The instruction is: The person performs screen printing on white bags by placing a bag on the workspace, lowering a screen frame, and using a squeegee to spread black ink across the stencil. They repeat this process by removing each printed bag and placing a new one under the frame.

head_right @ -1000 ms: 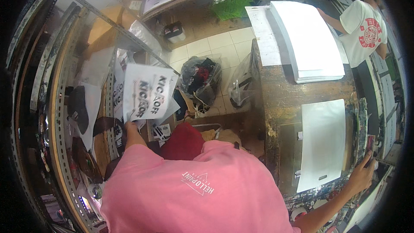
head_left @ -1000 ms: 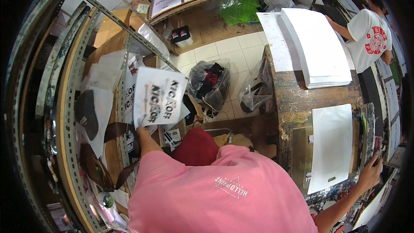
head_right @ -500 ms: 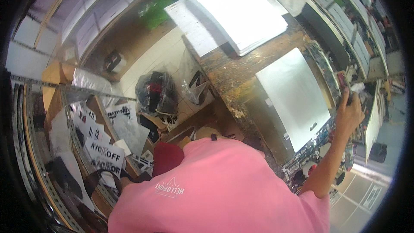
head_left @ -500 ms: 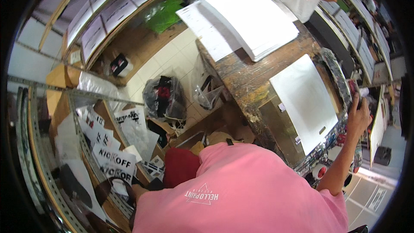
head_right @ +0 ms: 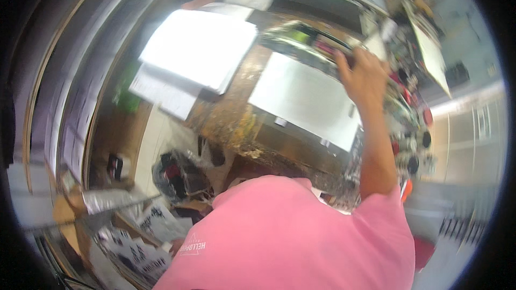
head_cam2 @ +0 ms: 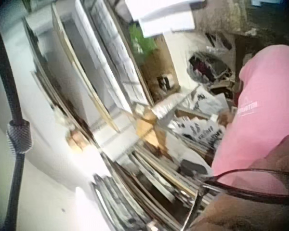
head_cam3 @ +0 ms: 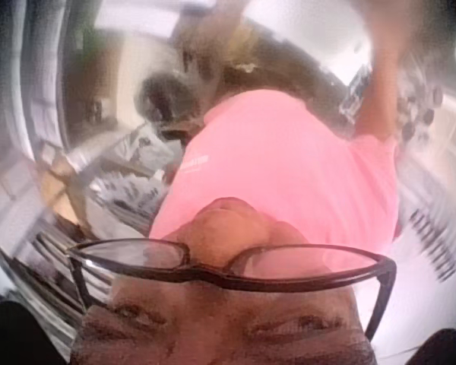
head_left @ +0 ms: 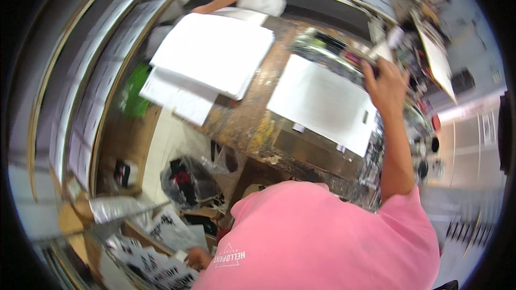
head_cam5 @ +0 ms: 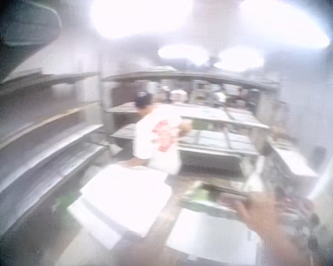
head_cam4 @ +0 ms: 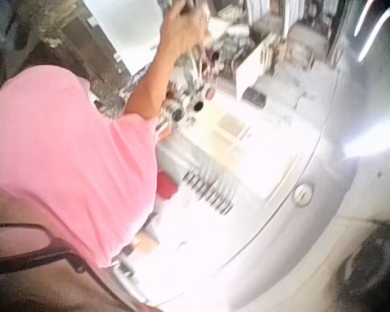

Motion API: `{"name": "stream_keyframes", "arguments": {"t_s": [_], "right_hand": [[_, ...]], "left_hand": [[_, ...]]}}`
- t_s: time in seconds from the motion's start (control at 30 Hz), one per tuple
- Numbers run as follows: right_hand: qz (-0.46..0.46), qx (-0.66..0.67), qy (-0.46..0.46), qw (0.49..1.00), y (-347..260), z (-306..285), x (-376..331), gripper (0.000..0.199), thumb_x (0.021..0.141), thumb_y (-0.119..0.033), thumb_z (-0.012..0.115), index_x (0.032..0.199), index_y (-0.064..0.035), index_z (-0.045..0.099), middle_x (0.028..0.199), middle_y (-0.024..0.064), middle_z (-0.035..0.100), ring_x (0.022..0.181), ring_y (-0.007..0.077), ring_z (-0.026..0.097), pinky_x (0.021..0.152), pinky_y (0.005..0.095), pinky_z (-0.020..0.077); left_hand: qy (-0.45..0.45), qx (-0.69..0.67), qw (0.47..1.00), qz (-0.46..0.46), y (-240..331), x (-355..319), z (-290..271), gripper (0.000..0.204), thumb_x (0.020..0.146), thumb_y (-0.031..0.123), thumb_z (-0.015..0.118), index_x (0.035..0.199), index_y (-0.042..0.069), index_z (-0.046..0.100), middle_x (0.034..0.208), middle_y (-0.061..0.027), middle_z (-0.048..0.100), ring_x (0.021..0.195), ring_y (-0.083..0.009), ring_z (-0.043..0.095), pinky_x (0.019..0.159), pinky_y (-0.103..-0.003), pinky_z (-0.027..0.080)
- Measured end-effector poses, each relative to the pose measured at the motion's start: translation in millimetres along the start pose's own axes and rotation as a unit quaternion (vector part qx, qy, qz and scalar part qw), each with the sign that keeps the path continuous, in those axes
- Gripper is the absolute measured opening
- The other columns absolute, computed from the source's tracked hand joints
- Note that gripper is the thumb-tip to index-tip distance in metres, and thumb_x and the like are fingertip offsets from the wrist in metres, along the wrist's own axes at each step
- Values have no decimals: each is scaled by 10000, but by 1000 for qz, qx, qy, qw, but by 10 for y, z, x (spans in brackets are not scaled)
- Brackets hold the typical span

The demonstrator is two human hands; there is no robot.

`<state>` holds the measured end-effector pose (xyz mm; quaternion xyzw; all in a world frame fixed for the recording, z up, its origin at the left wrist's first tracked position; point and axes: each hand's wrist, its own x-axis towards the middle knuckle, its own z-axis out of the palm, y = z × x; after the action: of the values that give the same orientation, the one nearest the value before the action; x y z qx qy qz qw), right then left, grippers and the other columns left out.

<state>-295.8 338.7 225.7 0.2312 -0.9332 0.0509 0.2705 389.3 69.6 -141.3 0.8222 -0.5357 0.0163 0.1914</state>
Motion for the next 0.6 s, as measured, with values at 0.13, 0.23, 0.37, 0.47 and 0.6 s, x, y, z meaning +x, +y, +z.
{"name": "stream_keyframes", "arguments": {"t_s": [0.13, 0.23, 0.37, 0.47, 0.6], "right_hand": [[11, 40, 36, 998, 39, -50, 2, 579, 977, -527, 640, 1268, -28, 659, 961, 164, 734, 929, 332, 680, 894, 467, 428], [25, 63, 39, 997, 5, -10, -58, 663, 963, -535, 645, 1366, -9, 604, 923, 170, 708, 899, 343, 660, 877, 465, 426], [6, 41, 18, 999, -88, 184, -358, 754, 945, -512, 657, 1450, 33, 530, 919, 152, 662, 953, 336, 630, 880, 472, 429], [-36, 21, -123, 992, 112, 530, -911, 647, 912, -445, 717, 1376, -12, 590, 973, 138, 664, 993, 333, 625, 940, 478, 442], [-45, 164, -301, 938, 71, 984, -1469, 474, 881, -274, 772, 1322, -158, 643, 1079, 82, 670, 1080, 310, 619, 1007, 505, 442]], "left_hand": [[-349, -386, 792, 319, 2410, -730, 214, 416, 1078, 189, 597, 1385, -90, 588, 1339, -216, 683, 1225, -281, 653, 1066, -384, 495], [-708, -429, 432, 357, 4238, -1323, -645, 607, 1133, 380, 502, 1544, -62, 433, 1451, -256, 594, 1355, -341, 587, 1185, -468, 435], [-859, -460, 177, 142, 5428, -1745, -1071, 861, 1105, 524, 472, 1628, -77, 144, 1551, -275, 451, 1441, -335, 478, 1226, -507, 384], [-870, -414, 251, -96, 5589, -1988, -1509, 1228, 926, 863, 457, 1654, -27, 25, 1576, -323, 319, 1485, -437, 360, 1280, -554, 293], [-876, -323, 358, -16, 4974, -2013, -657, 1216, 910, 895, 438, 1657, 9, 72, 1567, -296, 345, 1449, -435, 409, 1243, -556, 339]]}}
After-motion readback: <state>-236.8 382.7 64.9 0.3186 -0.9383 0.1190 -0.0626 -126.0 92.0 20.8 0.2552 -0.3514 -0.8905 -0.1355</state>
